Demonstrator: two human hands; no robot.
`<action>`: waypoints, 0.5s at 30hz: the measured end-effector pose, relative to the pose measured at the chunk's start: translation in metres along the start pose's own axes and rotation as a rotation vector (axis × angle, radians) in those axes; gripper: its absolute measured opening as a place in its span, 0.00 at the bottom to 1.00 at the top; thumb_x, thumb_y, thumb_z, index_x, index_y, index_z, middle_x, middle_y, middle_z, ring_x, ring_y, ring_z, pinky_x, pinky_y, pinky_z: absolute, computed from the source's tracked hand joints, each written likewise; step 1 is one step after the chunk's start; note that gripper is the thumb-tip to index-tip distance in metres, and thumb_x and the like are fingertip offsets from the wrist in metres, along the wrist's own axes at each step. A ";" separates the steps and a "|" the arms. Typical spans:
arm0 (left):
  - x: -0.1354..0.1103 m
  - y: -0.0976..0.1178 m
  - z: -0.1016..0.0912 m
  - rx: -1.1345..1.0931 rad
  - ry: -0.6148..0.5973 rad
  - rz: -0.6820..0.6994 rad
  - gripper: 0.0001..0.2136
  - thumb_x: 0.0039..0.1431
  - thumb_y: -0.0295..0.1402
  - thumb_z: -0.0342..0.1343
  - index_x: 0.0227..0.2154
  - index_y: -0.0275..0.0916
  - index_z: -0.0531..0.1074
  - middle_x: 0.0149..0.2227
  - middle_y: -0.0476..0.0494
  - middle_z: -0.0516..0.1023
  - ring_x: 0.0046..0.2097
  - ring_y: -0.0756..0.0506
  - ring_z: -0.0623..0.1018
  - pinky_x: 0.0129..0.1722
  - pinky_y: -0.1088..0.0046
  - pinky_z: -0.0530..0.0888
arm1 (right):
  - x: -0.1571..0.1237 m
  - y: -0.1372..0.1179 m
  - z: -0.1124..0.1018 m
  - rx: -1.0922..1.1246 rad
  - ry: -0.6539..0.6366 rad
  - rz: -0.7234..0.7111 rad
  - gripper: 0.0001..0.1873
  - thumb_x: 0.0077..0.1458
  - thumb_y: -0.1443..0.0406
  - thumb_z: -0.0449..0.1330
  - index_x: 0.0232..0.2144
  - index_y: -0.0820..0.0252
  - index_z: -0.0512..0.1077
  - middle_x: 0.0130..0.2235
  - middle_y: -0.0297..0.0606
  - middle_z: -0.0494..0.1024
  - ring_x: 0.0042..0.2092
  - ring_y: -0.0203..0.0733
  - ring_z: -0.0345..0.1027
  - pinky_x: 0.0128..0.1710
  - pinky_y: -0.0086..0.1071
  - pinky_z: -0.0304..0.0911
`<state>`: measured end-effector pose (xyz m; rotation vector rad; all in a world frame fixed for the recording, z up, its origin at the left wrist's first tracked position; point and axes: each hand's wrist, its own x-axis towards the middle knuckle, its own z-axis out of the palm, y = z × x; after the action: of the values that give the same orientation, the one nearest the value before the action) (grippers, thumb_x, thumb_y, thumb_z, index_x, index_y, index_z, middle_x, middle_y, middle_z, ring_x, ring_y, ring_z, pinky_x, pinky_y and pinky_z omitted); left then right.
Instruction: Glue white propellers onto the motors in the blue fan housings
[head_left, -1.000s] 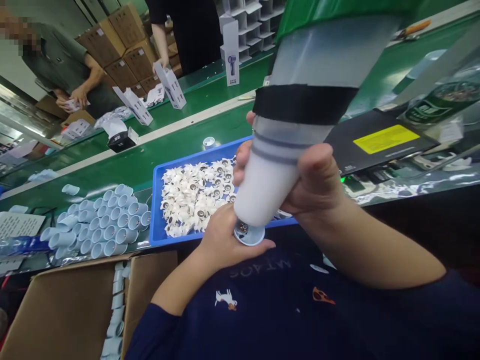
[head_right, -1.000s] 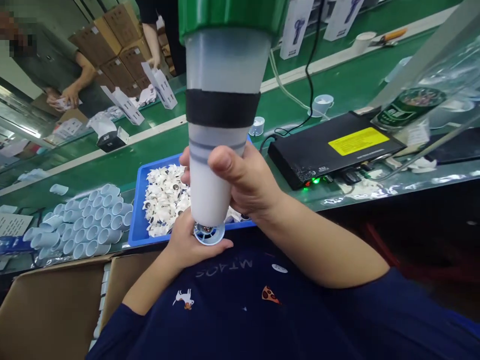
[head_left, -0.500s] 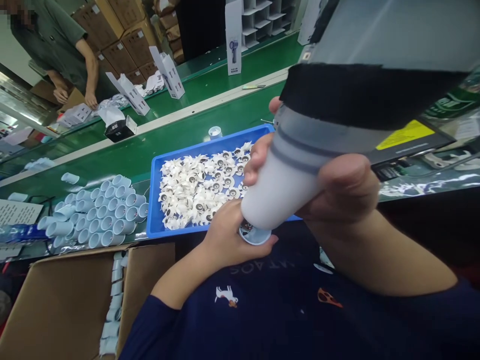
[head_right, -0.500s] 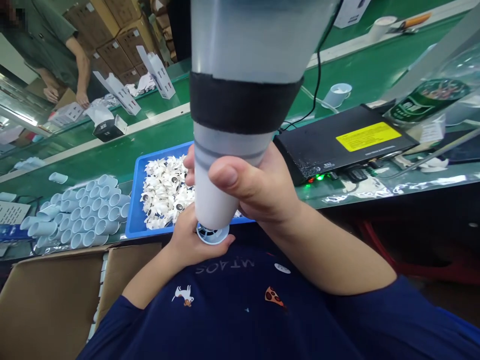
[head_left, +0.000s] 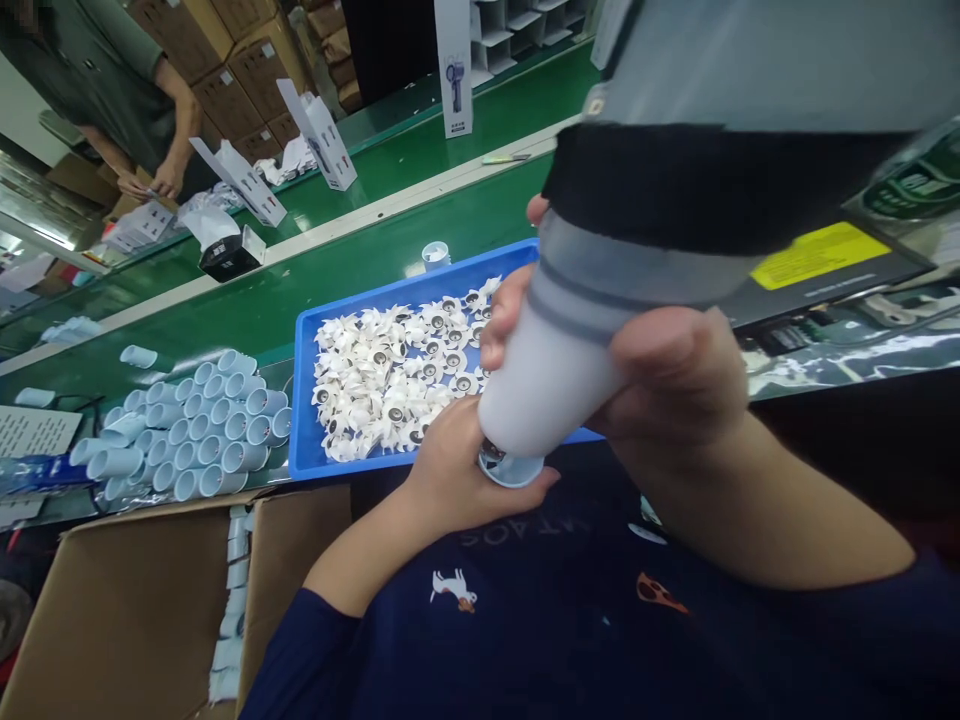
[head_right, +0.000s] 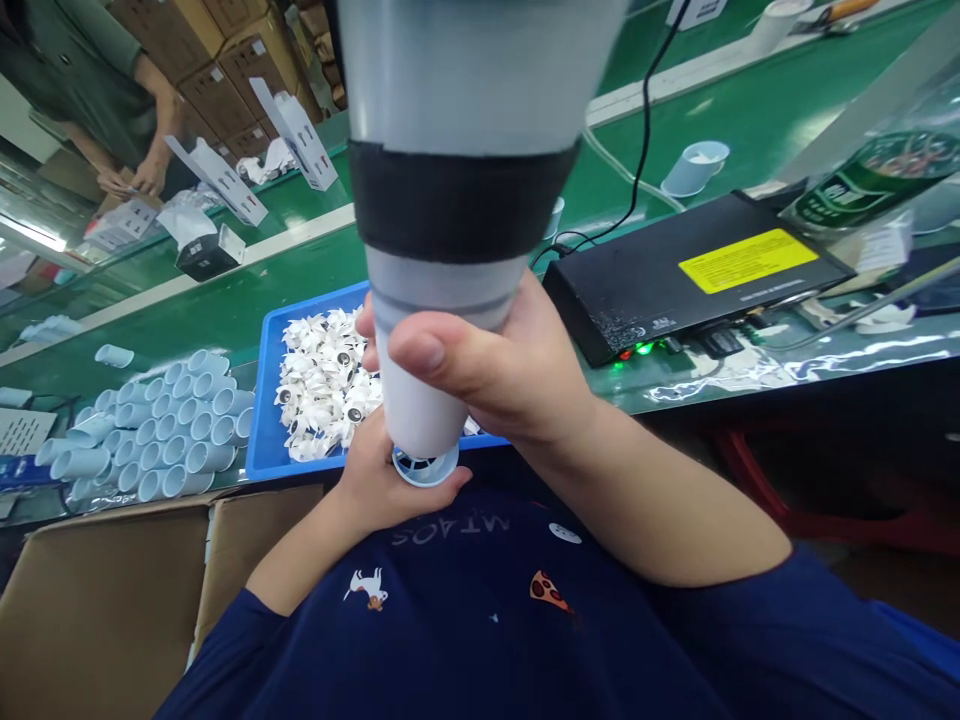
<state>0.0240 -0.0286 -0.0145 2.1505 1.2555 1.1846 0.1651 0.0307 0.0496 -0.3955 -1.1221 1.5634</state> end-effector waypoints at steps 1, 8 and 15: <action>0.001 0.002 -0.001 -0.025 -0.044 -0.043 0.16 0.49 0.44 0.67 0.32 0.40 0.70 0.30 0.47 0.76 0.31 0.46 0.76 0.30 0.70 0.72 | 0.002 0.001 0.000 0.024 0.013 0.013 0.24 0.42 0.49 0.74 0.32 0.59 0.74 0.34 0.39 0.74 0.32 0.43 0.71 0.29 0.35 0.71; -0.005 -0.035 -0.040 0.146 -0.460 -0.236 0.36 0.45 0.45 0.71 0.58 0.45 0.68 0.43 0.42 0.81 0.41 0.37 0.81 0.40 0.60 0.77 | 0.000 -0.023 -0.049 -0.045 0.111 0.064 0.36 0.34 0.44 0.76 0.46 0.43 0.74 0.36 0.26 0.76 0.35 0.39 0.71 0.37 0.33 0.71; -0.034 -0.129 -0.081 0.001 0.704 -0.358 0.28 0.51 0.46 0.67 0.51 0.39 0.69 0.39 0.42 0.80 0.41 0.43 0.81 0.46 0.61 0.77 | -0.013 -0.002 -0.136 -0.579 0.469 -0.188 0.20 0.53 0.48 0.68 0.48 0.26 0.68 0.40 0.24 0.74 0.41 0.45 0.70 0.46 0.43 0.70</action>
<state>-0.1180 0.0042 -0.0706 1.4345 1.8125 1.8325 0.2719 0.0793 -0.0196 -0.9591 -1.1779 0.8906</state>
